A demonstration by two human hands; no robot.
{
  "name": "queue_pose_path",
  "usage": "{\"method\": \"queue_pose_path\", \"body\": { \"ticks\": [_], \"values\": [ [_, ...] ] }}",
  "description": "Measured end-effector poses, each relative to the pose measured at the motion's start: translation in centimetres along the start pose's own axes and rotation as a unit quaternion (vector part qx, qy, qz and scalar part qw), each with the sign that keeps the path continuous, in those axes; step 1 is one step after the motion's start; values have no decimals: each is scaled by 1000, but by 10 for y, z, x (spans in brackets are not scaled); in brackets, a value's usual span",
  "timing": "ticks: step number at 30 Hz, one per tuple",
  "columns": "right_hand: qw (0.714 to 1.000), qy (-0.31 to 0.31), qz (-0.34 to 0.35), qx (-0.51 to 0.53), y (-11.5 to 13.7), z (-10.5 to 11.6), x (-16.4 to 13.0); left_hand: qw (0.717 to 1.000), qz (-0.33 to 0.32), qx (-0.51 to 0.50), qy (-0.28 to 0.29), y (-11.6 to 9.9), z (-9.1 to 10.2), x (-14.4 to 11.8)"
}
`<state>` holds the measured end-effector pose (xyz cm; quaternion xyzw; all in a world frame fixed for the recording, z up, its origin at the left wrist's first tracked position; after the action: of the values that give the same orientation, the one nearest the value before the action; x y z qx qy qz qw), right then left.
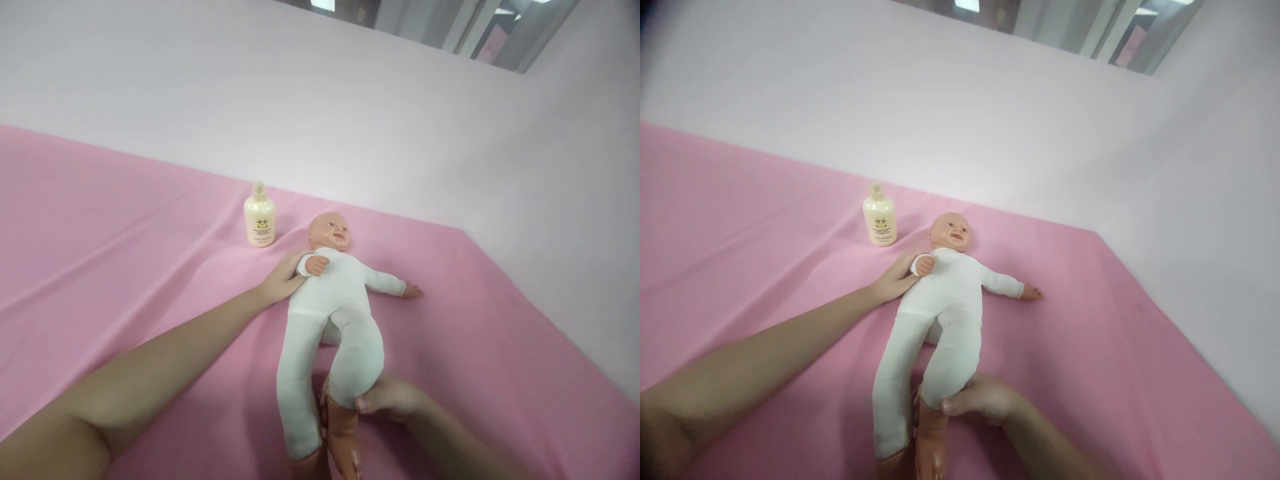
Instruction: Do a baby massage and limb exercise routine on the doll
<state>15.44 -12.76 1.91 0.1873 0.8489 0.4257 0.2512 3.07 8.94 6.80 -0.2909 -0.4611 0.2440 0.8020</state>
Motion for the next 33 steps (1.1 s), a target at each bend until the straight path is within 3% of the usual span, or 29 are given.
{"method": "queue_pose_path", "body": {
  "ticks": [33],
  "values": [
    [1000,-1,-7,-1,-2,2,-1,1000,-9,-2,-1,-3,1,1]
  ]
}}
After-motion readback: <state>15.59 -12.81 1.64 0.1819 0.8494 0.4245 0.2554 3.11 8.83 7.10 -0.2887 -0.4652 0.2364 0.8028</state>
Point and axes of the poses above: each hand's wrist, its own x-axis towards the middle knuckle, its own z-axis out of the back of the hand, y = z × x, the point moved 10 cm from there along x, towards the middle knuckle, and after that the axes turned 2 degrees about -z, right-handed, at the moved point
